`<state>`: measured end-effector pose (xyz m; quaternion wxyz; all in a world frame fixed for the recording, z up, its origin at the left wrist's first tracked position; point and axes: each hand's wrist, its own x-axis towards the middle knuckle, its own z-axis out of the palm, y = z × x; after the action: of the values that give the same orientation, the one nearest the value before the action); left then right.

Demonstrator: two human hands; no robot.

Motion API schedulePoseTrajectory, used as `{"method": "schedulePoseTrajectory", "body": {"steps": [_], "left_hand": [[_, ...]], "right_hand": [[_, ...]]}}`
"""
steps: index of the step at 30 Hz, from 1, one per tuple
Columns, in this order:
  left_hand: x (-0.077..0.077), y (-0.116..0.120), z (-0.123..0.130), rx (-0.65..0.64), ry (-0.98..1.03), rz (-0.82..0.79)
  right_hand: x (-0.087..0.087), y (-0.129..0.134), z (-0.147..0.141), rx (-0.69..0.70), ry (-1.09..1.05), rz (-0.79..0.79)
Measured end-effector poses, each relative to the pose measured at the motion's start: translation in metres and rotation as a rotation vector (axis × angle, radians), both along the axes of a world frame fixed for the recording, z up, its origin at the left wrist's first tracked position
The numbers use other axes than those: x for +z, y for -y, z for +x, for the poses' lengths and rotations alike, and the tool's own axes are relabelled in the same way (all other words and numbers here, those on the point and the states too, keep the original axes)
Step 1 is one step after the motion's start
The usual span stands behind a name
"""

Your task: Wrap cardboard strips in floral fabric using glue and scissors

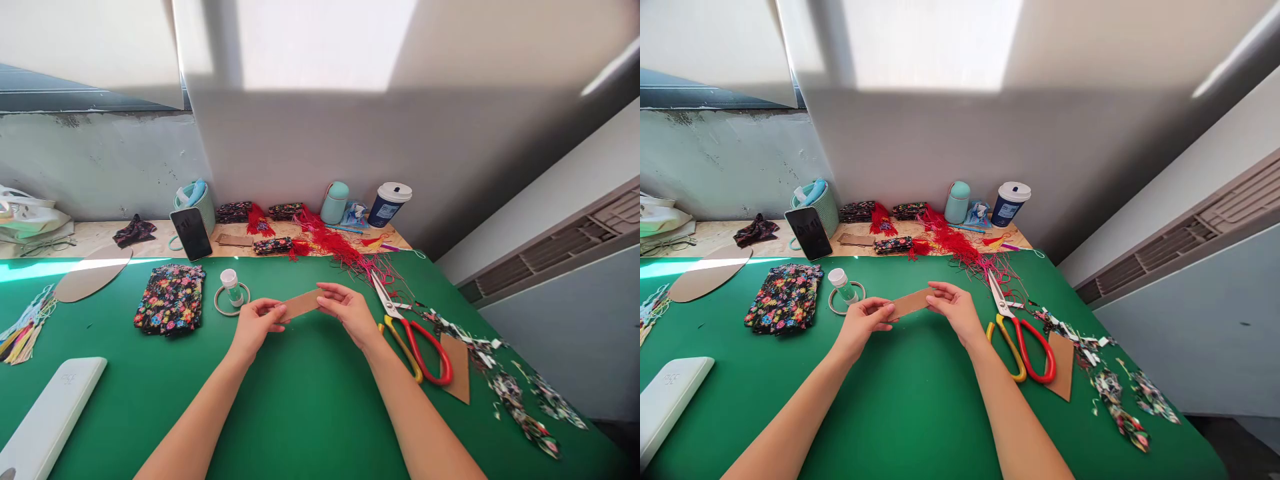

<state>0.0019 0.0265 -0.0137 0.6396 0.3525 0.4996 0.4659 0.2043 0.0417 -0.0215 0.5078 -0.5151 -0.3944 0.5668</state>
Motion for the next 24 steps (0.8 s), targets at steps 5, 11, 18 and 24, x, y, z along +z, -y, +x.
{"method": "schedulePoseTrajectory", "body": {"steps": [5, 11, 18, 24], "left_hand": [[-0.004, 0.000, 0.005, 0.113, 0.097, 0.020], [-0.002, 0.010, 0.015, 0.026, 0.171, -0.021], [-0.004, 0.008, 0.010, 0.061, 0.135, -0.036], [-0.004, 0.012, 0.014, 0.031, 0.073, -0.048]], "right_hand": [[0.003, 0.009, -0.013, 0.056, 0.019, -0.075], [0.012, 0.034, -0.026, 0.152, 0.275, -0.037], [0.001, 0.084, 0.059, -0.373, 1.544, -0.133], [-0.008, 0.080, 0.075, -0.190, 1.612, -0.452]]}}
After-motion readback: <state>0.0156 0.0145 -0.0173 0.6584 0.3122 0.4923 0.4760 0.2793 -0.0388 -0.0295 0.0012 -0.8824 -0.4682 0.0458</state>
